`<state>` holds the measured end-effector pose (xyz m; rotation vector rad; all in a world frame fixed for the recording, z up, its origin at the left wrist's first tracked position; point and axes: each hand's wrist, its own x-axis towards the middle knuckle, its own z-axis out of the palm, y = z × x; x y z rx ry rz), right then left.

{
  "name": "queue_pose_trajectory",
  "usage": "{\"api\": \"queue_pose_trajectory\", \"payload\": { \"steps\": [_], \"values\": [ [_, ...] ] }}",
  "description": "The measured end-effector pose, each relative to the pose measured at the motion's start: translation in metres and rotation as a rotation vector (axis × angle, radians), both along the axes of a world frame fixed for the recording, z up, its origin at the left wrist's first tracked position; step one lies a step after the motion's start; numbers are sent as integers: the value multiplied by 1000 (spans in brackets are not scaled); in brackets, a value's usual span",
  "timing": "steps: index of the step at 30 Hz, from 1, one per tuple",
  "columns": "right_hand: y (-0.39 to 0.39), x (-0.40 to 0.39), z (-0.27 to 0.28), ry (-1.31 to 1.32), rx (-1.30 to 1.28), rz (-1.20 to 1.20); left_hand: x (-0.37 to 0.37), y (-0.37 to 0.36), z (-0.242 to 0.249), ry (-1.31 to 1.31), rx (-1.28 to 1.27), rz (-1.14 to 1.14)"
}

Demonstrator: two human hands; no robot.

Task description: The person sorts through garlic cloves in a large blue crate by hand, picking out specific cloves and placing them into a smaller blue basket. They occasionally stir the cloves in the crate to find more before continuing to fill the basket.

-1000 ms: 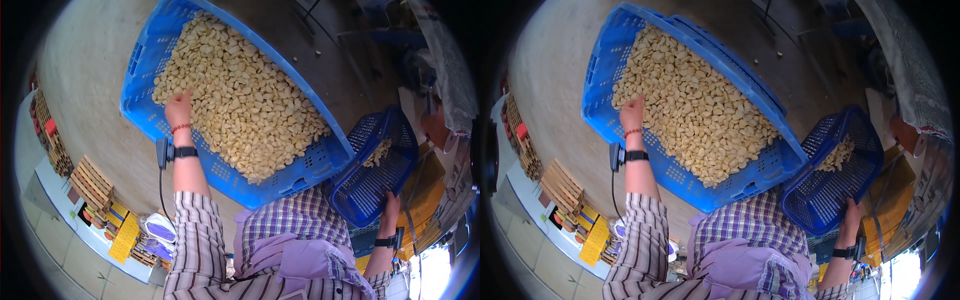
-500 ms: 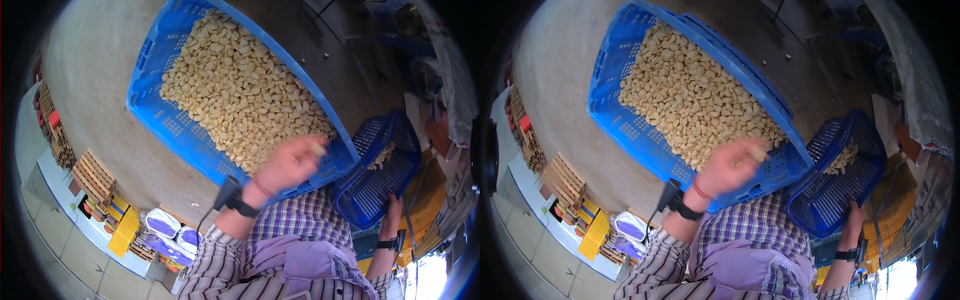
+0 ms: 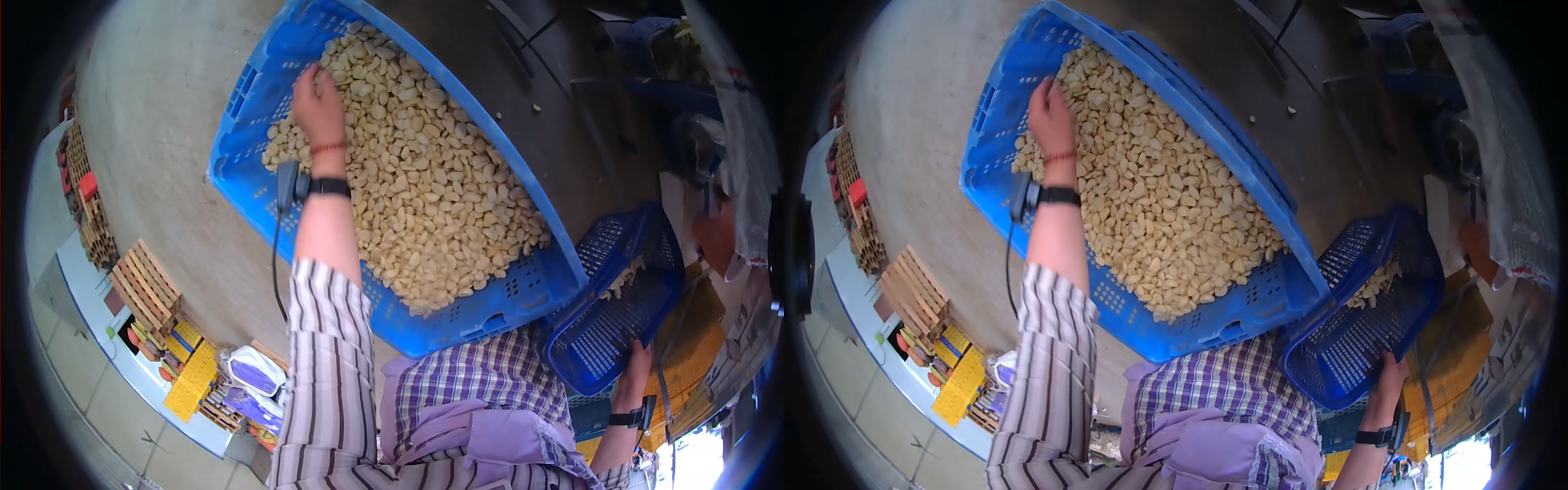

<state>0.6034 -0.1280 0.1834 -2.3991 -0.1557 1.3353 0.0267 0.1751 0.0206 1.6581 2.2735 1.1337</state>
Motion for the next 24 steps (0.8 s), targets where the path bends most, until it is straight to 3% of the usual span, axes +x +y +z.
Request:
{"api": "queue_pose_trajectory", "payload": {
  "steps": [2, 4, 5, 7, 8, 9, 12, 17, 20, 22, 24],
  "values": [
    [6, -6, 3, -27, -27, -30, 23, 42, -10, 70, -139, -262],
    [7, -8, 5, -7, -22, -28, 49, 57, -24, 337, -120, -297],
    [7, -8, 7, 14, -15, -25, 55, 57, -22, 337, -126, -299],
    [2, -7, 4, -29, 6, -2, 65, 60, -12, 385, -488, -116],
    [3, -6, 3, -72, 30, 16, 62, 60, -13, 381, -473, -119],
    [6, -7, 2, -75, 39, 10, 50, 53, -14, 345, -625, -231],
    [6, -9, 6, -69, 74, -45, 23, 20, -22, 361, -1010, -485],
    [-6, 3, 0, -66, 12, -65, 24, -93, 13, 400, -983, -553],
    [-5, 2, 2, -41, 9, -59, 25, -135, 40, 595, -974, -579],
    [-3, -2, 3, -23, 5, -68, 25, -155, 61, 671, -1245, -599],
    [-2, -4, 3, -4, 2, -77, 29, -163, 81, 735, -1258, -627]
  ]
}}
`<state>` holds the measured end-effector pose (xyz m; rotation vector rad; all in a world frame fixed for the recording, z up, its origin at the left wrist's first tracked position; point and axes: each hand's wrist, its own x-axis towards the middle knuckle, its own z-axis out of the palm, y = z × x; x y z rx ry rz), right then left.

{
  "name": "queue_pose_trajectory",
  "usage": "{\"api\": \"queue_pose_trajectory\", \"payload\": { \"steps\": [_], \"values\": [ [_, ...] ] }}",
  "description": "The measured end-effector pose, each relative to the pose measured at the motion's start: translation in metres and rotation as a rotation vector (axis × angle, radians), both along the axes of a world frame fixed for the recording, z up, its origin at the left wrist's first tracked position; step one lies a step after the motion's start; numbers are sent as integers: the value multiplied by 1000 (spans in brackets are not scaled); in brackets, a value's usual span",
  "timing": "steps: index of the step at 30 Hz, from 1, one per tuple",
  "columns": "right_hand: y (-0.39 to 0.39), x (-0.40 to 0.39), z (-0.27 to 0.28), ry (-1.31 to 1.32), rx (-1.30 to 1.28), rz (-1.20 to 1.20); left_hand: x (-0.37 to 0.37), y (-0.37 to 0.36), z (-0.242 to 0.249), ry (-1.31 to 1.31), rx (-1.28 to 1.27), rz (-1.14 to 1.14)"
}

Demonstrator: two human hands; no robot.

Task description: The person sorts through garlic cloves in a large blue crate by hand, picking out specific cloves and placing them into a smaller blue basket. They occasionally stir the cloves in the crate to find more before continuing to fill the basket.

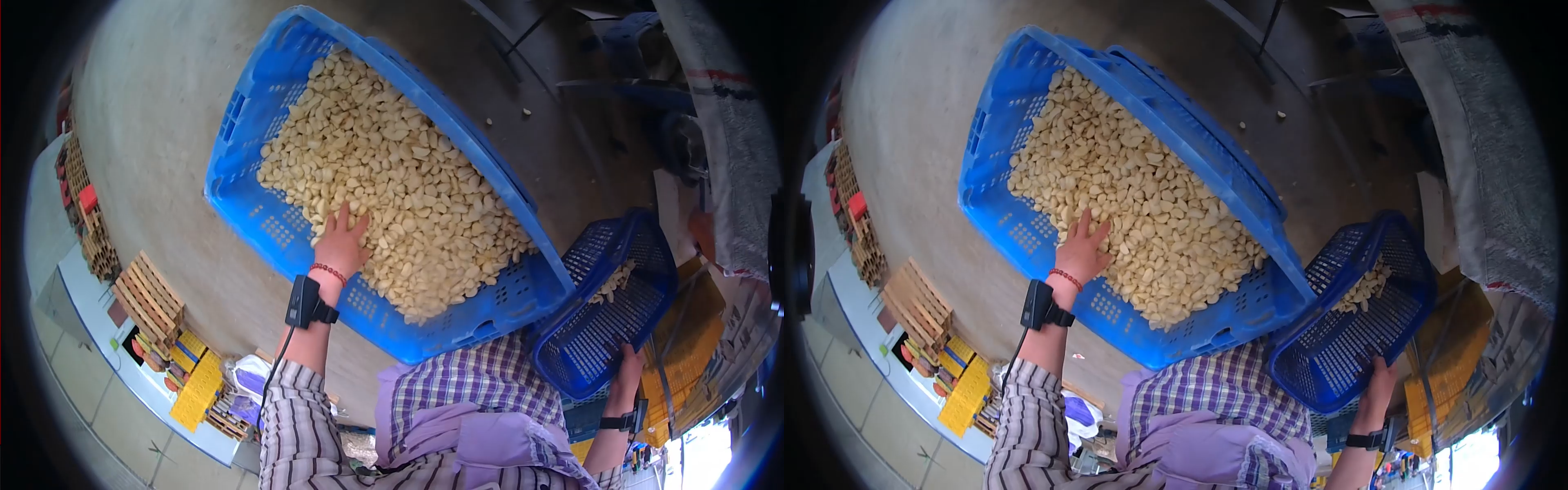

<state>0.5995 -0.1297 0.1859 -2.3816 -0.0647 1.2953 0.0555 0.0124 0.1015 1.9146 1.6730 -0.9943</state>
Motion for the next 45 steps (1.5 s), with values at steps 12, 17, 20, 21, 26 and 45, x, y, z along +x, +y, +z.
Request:
{"api": "queue_pose_trajectory", "payload": {
  "steps": [12, 17, 20, 21, 26, 45],
  "values": [
    [2, 2, -1, 42, 1, -16, 14, 101, -101, -673, 767, 700],
    [3, 2, -3, -10, -5, -6, 32, 85, -136, -664, 573, 492],
    [-6, 7, -4, -3, 3, -26, 29, 38, -68, -800, 271, 291],
    [-5, 7, -4, -2, -1, -29, 23, 28, -52, -757, 209, 256],
    [-8, 11, -6, 17, 8, -10, -17, -5, 5, -495, 24, 142],
    [6, -1, 2, 26, -12, -33, 10, 31, -84, -112, 334, 479]
  ]
}}
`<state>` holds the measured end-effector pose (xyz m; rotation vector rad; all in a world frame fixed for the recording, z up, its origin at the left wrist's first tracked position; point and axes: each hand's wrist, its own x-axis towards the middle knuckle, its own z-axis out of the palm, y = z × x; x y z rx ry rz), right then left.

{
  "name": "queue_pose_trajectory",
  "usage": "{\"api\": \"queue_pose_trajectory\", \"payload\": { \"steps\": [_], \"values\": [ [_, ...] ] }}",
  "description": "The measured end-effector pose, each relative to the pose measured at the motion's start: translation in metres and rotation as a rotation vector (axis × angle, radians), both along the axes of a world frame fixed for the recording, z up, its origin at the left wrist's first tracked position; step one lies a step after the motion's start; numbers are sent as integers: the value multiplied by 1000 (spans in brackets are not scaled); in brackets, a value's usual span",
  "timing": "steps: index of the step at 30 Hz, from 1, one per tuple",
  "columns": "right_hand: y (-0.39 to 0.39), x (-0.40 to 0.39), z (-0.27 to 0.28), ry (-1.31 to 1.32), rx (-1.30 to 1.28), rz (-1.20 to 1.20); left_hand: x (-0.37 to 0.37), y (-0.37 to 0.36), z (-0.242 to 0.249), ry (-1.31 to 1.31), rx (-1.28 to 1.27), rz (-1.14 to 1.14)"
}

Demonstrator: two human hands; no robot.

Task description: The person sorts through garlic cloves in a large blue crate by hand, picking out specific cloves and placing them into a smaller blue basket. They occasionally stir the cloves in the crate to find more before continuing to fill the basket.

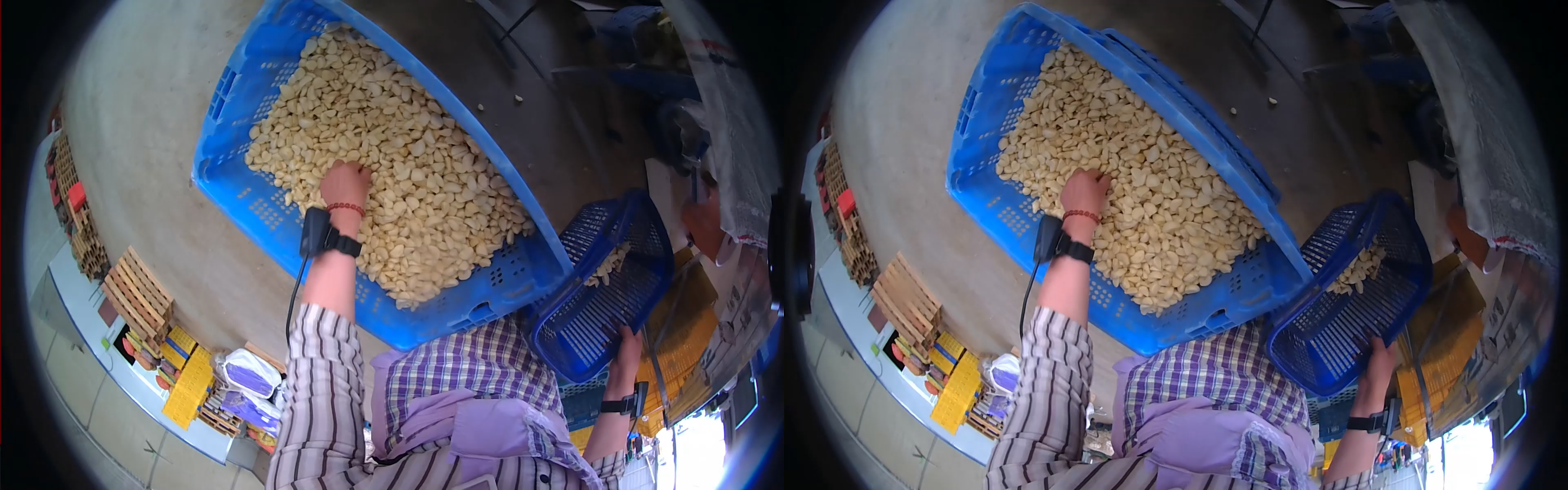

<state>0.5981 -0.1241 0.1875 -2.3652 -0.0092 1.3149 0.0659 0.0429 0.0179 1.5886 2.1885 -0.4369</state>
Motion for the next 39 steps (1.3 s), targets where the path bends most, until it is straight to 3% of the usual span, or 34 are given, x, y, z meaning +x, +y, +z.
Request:
{"api": "queue_pose_trajectory", "payload": {
  "steps": [5, 7, 8, 9, 11, 12, 14, 16, 18, 19, 21, 24, 26, 28, 32, 34, 39],
  "values": [
    [-16, 2, -2, -48, 58, -13, -16, 12, -16, -26, -48, -27],
    [-23, 5, -3, -16, 61, -24, -32, 4, -21, -527, 186, 433],
    [-28, 6, -3, 22, 58, -27, -34, 4, -8, -667, 186, 598],
    [-31, 7, -4, 23, 60, -30, -30, -1, 3, -667, 187, 595],
    [-38, 8, -3, 47, 29, -47, -17, -15, 28, -1096, 402, 858],
    [-39, 6, 0, 46, 30, -46, -5, -23, 39, -1153, 407, 818],
    [-37, -3, 6, 31, 43, -74, 16, -44, 49, -1307, 267, 812],
    [-46, -4, 7, 18, 78, -91, 41, -69, 37, -1436, -33, 724],
    [-54, -3, 10, 6, 119, -107, 80, -92, 33, -1098, -154, 292],
    [-59, -3, 12, 7, 133, -107, 85, -88, 34, -1103, -147, 286],
    [-67, -2, 18, 4, 156, -102, 89, -70, 31, -603, 27, 6],
    [-78, -4, 27, 32, 190, -156, 55, -37, 12, -651, 163, 143],
    [-90, -3, 34, 63, 196, -258, 13, -23, -15, -490, 283, 39],
    [-109, 0, 37, 74, 234, -315, -20, -12, -14, -686, 277, 383],
    [-148, 15, 42, 104, 232, -497, -54, -7, 68, -992, 451, 853],
    [-169, 22, 49, 90, 236, -584, -72, -23, 92, -1342, 589, 906],
    [-201, 23, 76, 65, 266, -722, -69, -52, 161, -1596, 678, 872]
  ]
}}
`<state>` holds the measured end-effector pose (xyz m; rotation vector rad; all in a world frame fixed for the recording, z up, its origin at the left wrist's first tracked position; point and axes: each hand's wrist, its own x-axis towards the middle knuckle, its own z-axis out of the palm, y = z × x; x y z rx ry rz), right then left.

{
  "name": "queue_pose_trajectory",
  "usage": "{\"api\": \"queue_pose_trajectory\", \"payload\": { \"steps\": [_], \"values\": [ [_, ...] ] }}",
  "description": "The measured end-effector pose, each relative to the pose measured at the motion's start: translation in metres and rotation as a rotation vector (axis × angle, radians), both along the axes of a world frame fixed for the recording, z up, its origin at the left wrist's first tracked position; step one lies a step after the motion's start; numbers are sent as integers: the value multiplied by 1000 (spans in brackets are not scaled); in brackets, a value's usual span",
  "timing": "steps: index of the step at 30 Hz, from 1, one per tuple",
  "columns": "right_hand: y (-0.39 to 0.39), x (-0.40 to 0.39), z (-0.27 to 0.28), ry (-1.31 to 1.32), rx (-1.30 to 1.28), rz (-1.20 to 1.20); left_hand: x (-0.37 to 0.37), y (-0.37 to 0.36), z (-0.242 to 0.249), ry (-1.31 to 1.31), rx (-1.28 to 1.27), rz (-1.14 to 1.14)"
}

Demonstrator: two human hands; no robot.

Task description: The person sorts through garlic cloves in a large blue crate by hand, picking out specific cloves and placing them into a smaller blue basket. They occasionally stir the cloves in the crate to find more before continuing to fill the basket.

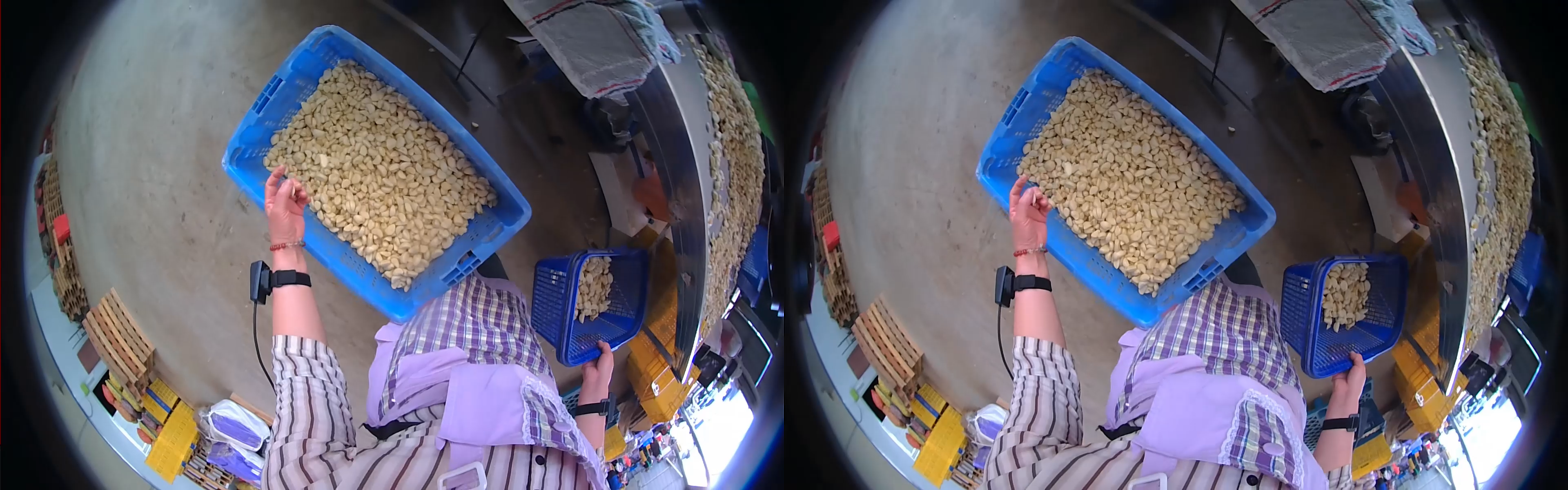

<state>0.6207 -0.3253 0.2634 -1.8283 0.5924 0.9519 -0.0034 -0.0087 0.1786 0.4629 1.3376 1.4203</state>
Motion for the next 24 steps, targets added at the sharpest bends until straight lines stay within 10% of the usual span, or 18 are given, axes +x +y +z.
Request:
{"api": "queue_pose_trajectory", "payload": {
  "steps": [8, 9, 12, 24],
  "values": [
    [-81, 1, 33, -74, 67, -87, 17, -34, 40, -344, 30, 157],
    [-132, 15, 31, -296, 151, 533, 13, -41, 39, -348, 42, 151],
    [-167, 31, 34, -330, 125, 561, 13, -64, 29, -197, -209, 185],
    [-192, 61, 118, -419, 260, -337, 266, -130, 56, -255, -394, -438]
  ]
}}
